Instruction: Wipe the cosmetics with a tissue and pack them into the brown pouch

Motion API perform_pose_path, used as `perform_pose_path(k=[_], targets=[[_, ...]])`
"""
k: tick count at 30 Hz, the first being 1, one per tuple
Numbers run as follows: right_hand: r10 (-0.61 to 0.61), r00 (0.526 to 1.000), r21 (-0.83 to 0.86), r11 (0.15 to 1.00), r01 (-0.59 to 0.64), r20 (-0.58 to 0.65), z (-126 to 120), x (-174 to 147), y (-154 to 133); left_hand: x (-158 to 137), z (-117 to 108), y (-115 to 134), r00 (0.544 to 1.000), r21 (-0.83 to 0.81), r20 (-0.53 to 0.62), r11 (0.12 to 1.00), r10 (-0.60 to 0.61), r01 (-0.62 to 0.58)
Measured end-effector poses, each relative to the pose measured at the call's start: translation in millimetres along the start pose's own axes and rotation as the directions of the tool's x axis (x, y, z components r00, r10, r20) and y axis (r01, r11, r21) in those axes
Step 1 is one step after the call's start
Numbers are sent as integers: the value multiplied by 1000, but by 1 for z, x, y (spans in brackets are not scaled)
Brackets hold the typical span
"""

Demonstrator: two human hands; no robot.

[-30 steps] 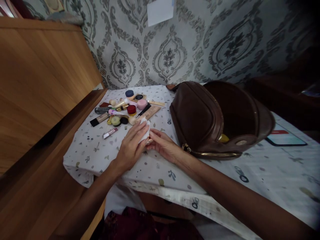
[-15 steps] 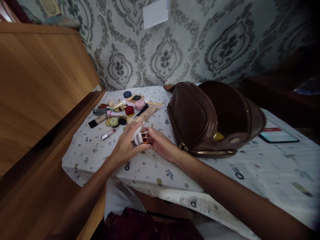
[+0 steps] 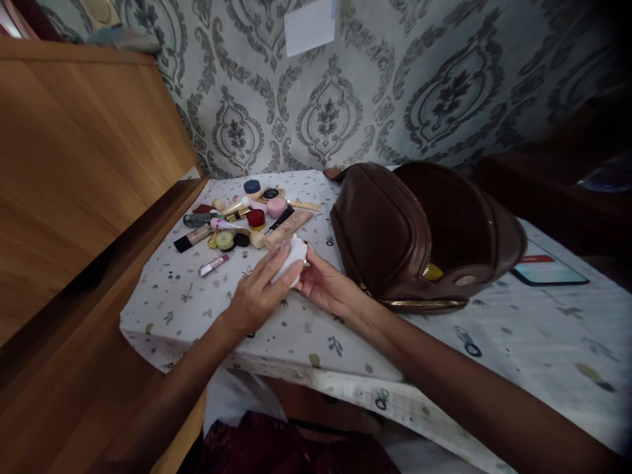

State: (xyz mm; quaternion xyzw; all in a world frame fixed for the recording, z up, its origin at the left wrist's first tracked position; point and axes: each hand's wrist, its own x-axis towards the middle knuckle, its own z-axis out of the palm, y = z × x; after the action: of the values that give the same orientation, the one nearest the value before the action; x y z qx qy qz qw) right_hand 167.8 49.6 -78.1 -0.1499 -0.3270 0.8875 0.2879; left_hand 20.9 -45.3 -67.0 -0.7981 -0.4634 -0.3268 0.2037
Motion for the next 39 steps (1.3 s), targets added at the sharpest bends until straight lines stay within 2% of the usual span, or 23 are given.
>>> perform_pose_path(k=[2,7,9,12,14,15,18,20,22,24,26,28,31,35,37,39], targets=[[44,999,64,997,-45,4,0,-1,-5,-2,0,0,1000,-1,-4,1000,25,-25],[111,994,185,976,-111,10,0,-4,-10,-4,-6,-4,1000,-181,-17,983,21,-23],[115,993,198,974,-115,12,0,-4,-11,-4,-10,-4,999,-219,-23,975,-31,25],[107,994,177,978,-110,25,3,-6,-12,-3,-12,-3,979,-254,-20,948,-201,189],[108,993,142,983,-113,40,5,-7,-13,0,-13,-2,927,-306,10,882,-375,360],[113,992,118,986,-118,51,6,-8,-13,1,-13,-2,883,-342,38,824,-468,451],[124,988,20,992,-126,88,8,-7,-10,8,-13,-3,716,-500,164,568,-679,654],[126,987,-72,990,-119,99,9,-5,-5,12,-14,-4,631,-618,278,368,-724,695],[112,991,-169,981,-98,77,9,-5,-2,15,-14,-5,576,-695,358,202,-735,690],[55,998,-263,964,-47,23,11,-8,-2,18,-16,-6,518,-721,380,105,-766,685],[-35,999,-385,922,29,-9,15,-17,-8,20,-19,-7,471,-725,377,62,-798,686],[-118,993,-542,834,107,15,22,-32,-20,24,-22,-7,468,-726,403,37,-786,687],[-190,979,-751,635,182,77,36,-59,-44,36,-24,-2,485,-726,467,-8,-739,688],[-306,947,-889,399,225,102,53,-93,-81,61,-25,16,477,-739,492,-59,-728,671],[-392,913,-891,365,269,115,56,-105,-103,72,-24,23,489,-760,465,-49,-738,649],[-505,856,-859,385,337,110,53,-113,-129,79,-22,25,525,-771,427,7,-736,637]])
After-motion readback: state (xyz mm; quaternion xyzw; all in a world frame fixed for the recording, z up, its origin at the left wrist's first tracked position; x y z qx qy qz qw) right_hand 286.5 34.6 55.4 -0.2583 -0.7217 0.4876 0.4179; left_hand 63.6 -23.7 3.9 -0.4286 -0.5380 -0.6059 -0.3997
